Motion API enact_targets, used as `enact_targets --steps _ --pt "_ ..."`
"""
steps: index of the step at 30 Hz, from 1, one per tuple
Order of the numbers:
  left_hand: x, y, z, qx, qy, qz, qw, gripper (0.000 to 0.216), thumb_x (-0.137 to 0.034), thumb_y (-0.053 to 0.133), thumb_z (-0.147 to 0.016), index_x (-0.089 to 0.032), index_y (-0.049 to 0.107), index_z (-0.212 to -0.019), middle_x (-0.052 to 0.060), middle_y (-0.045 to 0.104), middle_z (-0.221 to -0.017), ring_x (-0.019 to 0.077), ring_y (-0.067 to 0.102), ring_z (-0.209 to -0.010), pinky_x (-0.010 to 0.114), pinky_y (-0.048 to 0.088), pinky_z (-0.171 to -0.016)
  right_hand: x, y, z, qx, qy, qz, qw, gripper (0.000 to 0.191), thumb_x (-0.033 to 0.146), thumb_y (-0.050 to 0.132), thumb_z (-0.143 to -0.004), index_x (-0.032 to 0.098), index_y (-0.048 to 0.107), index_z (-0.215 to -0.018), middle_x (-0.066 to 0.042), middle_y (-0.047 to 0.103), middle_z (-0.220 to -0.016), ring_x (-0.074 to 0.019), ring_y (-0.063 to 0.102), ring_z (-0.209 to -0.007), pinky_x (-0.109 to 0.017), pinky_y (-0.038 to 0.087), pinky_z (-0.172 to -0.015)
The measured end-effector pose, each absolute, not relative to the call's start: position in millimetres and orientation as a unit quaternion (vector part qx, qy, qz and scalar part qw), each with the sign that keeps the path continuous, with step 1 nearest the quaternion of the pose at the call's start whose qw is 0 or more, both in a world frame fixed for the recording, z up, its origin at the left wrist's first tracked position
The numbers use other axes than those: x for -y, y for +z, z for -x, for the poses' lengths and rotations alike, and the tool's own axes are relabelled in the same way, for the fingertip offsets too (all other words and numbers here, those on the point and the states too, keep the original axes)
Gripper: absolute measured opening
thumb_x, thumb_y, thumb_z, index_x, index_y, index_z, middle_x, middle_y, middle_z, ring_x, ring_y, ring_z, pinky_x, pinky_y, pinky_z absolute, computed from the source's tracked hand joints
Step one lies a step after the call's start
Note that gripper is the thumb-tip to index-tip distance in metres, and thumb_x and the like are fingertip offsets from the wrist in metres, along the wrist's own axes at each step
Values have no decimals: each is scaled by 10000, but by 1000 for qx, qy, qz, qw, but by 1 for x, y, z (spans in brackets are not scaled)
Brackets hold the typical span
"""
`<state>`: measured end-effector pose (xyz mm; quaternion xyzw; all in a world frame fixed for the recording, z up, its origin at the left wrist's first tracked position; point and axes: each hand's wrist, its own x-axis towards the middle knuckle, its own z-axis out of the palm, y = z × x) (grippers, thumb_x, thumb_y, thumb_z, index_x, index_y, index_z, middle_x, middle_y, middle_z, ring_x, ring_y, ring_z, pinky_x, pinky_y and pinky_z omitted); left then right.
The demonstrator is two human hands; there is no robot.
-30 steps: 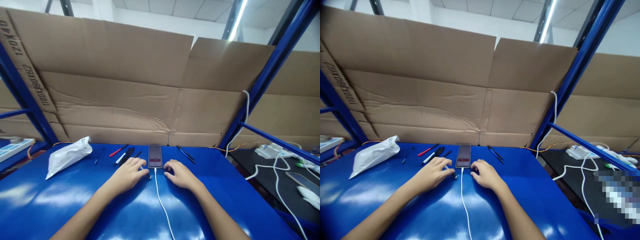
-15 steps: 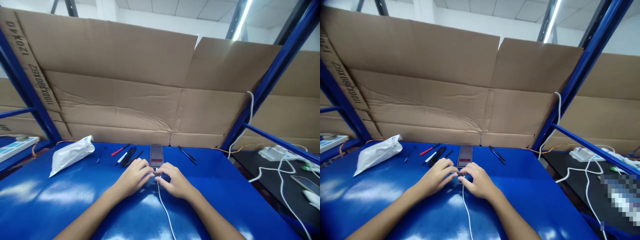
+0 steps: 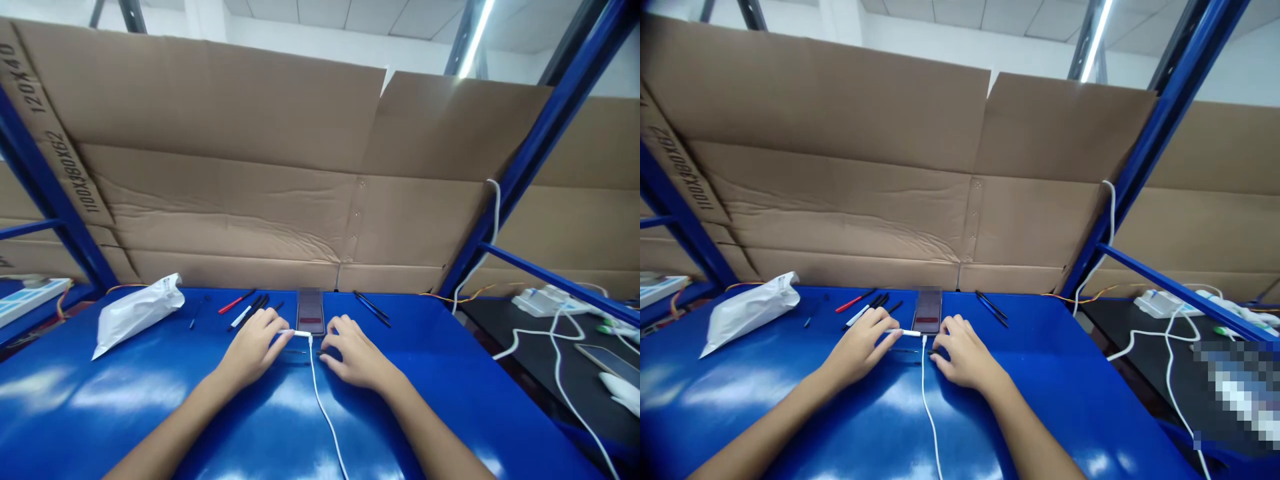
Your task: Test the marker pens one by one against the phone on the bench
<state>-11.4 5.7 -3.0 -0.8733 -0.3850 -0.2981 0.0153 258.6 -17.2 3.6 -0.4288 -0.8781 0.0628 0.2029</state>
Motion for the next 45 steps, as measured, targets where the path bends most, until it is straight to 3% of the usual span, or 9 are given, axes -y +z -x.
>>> enact_targets --steps 4,6,8,14,23,29,34,39,45 --pt "-1 -5 5 367 -296 882 -5 305 -360 437 -1094 -192 676 -1006 70 637 -992 230 542 -876 367 450 -813 19 6 -255 861 97 436 241 241 367 759 -915 244 716 -1118 -84 619 -1106 -266 536 -1034 -433 450 -939" --pt "2 -6 -1 350 -292 890 -16 297 -346 436 -1094 -189 673 -1011 72 635 -987 229 543 -872 363 456 -806 20 7 -251 855 133 418 278 233 385 701 -966 254 698 -1159 -73 650 -1104 -250 554 -1040 -422 444 -968" --pt "5 -8 -5 334 -290 896 -31 289 -332 423 -1098 -188 667 -1039 75 632 -995 228 546 -881 359 465 -816 21 7 -247 860 156 391 290 154 359 621 -1022 242 707 -1074 -55 686 -1039 -228 575 -998 -400 441 -961" --pt "-5 -8 4 344 -311 881 -89 255 -327 433 -1097 -209 654 -1145 68 661 -1056 227 571 -958 349 475 -884 15 9 -254 843 164 397 324 211 333 558 -1054 215 690 -940 -42 702 -925 -208 579 -889 -350 443 -853" --pt "-8 -2 13 389 -324 859 -78 338 -351 358 -1103 -192 624 -968 50 673 -911 215 594 -846 329 458 -792 11 11 -261 843 151 401 326 212 318 536 -1064 214 685 -955 -49 694 -925 -217 573 -899 -349 432 -828" --pt "-6 -6 8 388 -339 857 -21 453 -350 300 -1104 -206 514 -732 13 569 -693 188 516 -660 308 374 -647 14 -3 -247 863 119 386 302 127 274 629 -1007 208 652 -901 -49 699 -936 -217 572 -881 -356 432 -834" --pt "-5 -5 7 404 -377 830 -76 501 -393 343 -1092 -203 450 -642 -17 516 -610 156 486 -601 293 353 -634 15 -6 -244 844 145 426 290 85 197 670 -962 211 658 -879 -24 689 -830 -200 589 -809 -301 426 -719" --pt "-4 -2 9 444 -396 789 -153 461 -438 338 -1088 -207 455 -707 -20 528 -671 160 509 -642 282 379 -636 11 -8 -244 808 198 475 286 94 215 714 -933 218 702 -840 -2 729 -846 -194 627 -825 -304 432 -771" --pt "-3 -1 7 440 -408 776 -195 328 -447 429 -1059 -203 576 -899 -2 599 -788 177 558 -718 282 447 -678 4 -8 -248 788 205 479 330 107 221 732 -908 205 693 -810 -8 720 -832 -193 617 -806 -294 431 -743"
